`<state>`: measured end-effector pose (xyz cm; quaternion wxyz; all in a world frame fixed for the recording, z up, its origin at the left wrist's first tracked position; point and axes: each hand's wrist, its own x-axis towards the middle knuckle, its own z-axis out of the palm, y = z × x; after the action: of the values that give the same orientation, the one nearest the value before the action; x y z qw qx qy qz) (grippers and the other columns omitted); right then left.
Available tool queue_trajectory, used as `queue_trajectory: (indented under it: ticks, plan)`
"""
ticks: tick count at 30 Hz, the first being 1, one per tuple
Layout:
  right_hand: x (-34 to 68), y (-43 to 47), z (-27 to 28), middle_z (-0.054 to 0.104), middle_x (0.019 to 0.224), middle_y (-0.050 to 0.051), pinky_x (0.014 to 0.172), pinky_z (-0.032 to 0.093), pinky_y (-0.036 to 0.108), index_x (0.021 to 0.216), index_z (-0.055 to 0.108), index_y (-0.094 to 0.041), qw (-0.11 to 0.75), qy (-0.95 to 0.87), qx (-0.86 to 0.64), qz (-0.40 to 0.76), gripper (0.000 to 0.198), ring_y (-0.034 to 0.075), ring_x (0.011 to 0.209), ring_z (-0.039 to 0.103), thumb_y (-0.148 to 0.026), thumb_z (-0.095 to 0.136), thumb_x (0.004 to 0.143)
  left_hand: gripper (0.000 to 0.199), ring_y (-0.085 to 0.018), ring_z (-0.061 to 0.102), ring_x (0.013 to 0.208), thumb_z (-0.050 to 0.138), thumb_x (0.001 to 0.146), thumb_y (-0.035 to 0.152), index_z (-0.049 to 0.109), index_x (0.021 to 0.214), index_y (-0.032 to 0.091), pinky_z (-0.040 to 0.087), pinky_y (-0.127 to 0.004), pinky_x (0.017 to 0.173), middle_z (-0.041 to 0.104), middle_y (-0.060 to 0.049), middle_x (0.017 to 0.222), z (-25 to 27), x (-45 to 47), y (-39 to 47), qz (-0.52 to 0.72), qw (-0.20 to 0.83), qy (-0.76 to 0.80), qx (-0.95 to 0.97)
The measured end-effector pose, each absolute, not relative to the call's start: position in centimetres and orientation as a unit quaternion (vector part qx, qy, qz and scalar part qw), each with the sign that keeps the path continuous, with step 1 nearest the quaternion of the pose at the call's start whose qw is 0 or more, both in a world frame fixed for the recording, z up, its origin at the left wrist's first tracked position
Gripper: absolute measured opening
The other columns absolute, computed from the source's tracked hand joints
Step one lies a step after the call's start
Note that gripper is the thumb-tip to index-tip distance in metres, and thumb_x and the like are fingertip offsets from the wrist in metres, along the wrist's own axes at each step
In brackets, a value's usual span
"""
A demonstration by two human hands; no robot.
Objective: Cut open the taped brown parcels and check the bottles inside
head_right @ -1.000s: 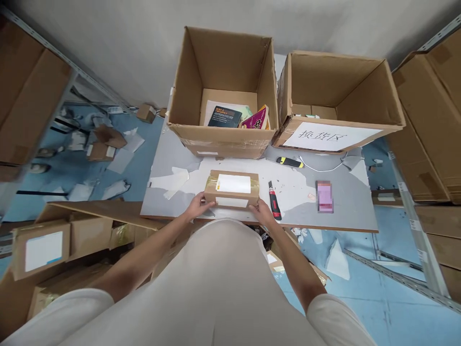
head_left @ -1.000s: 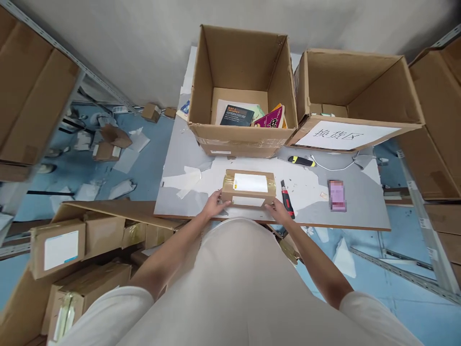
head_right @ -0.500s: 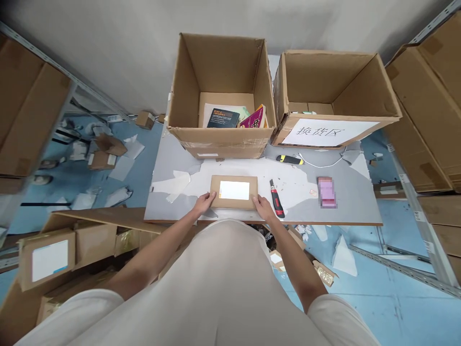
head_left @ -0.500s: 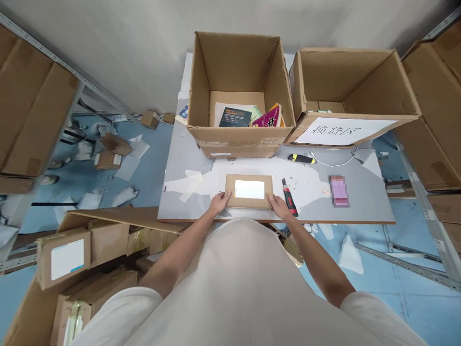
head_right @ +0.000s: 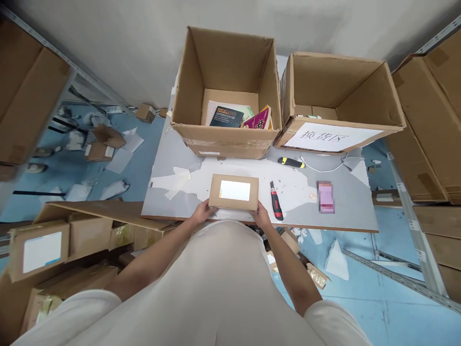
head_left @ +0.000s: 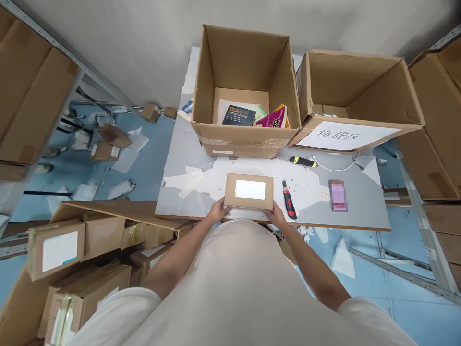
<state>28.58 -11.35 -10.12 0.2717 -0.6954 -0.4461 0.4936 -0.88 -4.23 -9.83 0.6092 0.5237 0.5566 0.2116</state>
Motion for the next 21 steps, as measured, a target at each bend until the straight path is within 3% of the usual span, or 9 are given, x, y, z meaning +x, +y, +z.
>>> queue_trajectory:
  ticks: [6, 11, 17, 21]
  plan:
    - [28.7, -11.2, -9.4, 0.065, 0.11, 0.01, 0.082, 0.052, 0.038, 0.12, 0.052, -0.018, 0.287, -0.45, -0.695, 0.481, 0.046, 0.022, 0.093, 0.062, -0.035, 0.058, 0.077, 0.055, -0.026, 0.06, 0.108, 0.066, 0.069, 0.043, 0.057, 0.118, 0.018, 0.046, -0.047, 0.097, 0.064, -0.011, 0.119, -9.5, -0.9, -4.2, 0.219, 0.601, 0.554, 0.532]
    - [29.3, -10.6, -7.2, 0.059, 0.094, 0.008, 0.077, 0.049, 0.036, 0.096, 0.059, -0.019, 0.261, -0.524, -0.704, 0.401, 0.032, 0.021, 0.086, 0.057, -0.046, 0.048, 0.084, 0.051, -0.025, 0.055, 0.118, 0.062, 0.076, 0.05, 0.055, 0.117, 0.02, 0.043, -0.045, 0.101, 0.059, -0.011, 0.126, -7.2, -1.2, -4.3, 0.246, 0.576, 0.551, 0.552]
    - [28.7, -8.3, -4.0, 0.057, 0.073, 0.008, 0.069, 0.043, 0.034, 0.067, 0.05, -0.022, 0.218, -0.542, -0.755, 0.297, 0.05, 0.022, 0.071, 0.054, -0.061, 0.028, 0.089, 0.047, -0.024, 0.061, 0.108, 0.054, 0.08, 0.059, 0.057, 0.104, 0.019, 0.048, -0.04, 0.094, 0.065, -0.01, 0.116, -5.0, -0.2, -4.0, 0.262, 0.562, 0.592, 0.515]
    - [28.7, -7.3, -3.6, 0.059, 0.068, 0.008, 0.066, 0.043, 0.034, 0.066, 0.05, -0.022, 0.214, -0.519, -0.755, 0.338, 0.055, 0.022, 0.068, 0.056, -0.068, 0.028, 0.087, 0.048, -0.023, 0.062, 0.105, 0.052, 0.08, 0.06, 0.058, 0.103, 0.019, 0.047, -0.038, 0.094, 0.065, -0.01, 0.115, -4.7, -0.1, -3.3, 0.242, 0.551, 0.604, 0.522]
